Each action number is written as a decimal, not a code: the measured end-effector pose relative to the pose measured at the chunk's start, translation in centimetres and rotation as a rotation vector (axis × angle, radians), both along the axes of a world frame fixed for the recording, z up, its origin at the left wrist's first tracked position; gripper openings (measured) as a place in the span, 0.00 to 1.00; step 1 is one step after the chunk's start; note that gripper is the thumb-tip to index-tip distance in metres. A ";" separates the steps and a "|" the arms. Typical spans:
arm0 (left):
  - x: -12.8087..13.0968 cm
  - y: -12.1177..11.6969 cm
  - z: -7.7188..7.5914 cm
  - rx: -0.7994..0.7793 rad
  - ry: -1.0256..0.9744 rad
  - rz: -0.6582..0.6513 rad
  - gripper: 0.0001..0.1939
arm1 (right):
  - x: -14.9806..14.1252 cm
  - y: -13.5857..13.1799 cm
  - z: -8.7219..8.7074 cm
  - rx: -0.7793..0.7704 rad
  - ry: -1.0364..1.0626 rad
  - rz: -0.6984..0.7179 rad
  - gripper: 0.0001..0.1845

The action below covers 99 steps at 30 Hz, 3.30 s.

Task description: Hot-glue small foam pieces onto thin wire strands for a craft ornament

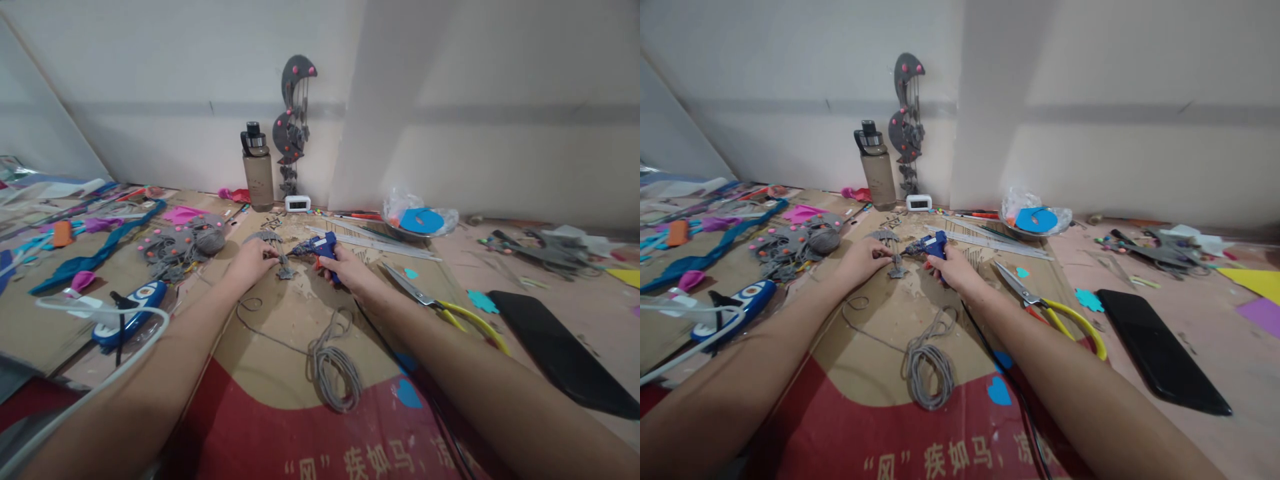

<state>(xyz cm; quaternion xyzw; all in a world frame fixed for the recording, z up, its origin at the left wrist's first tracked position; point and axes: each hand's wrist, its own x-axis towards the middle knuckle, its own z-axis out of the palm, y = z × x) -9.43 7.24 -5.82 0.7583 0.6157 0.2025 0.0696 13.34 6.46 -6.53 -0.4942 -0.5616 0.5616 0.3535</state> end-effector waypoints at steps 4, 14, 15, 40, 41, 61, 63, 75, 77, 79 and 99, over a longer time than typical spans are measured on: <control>-0.1 0.2 -0.1 -0.006 0.002 0.000 0.09 | 0.0 0.1 -0.2 0.013 0.019 -0.003 0.06; 0.1 0.2 0.0 -0.017 0.012 0.003 0.08 | 0.0 -0.2 0.3 -0.026 0.023 -0.005 0.06; 0.1 0.1 0.0 -0.018 0.012 0.004 0.08 | 0.0 -0.2 0.3 -0.022 0.043 -0.012 0.06; -0.1 0.2 -0.1 -0.024 0.020 0.030 0.11 | -0.3 -0.2 0.3 -0.032 0.007 0.021 0.06; -0.1 0.2 -0.1 -0.024 0.001 0.031 0.14 | -0.3 -0.1 0.3 -0.031 0.002 0.020 0.06; -0.3 0.2 0.0 0.052 0.005 -0.130 0.11 | -0.3 0.0 0.0 -0.026 -0.043 0.011 0.03; -0.2 0.1 0.0 0.042 0.001 -0.127 0.12 | -0.3 -0.1 0.1 -0.025 -0.049 0.011 0.04; -0.1 0.6 -0.7 0.017 -0.020 -0.047 0.16 | -0.2 0.1 -0.3 -0.015 0.006 0.013 0.03; -0.1 0.6 -0.7 0.018 -0.022 -0.044 0.15 | -0.1 0.0 -0.3 -0.016 0.032 0.012 0.04; -0.1 0.5 -0.7 0.016 -0.023 -0.042 0.15 | -0.1 0.0 -0.3 -0.016 0.039 0.013 0.04; 0.1 0.3 -0.1 -0.015 -0.050 -0.042 0.14 | -0.5 -0.2 0.6 -0.044 -0.015 0.017 0.03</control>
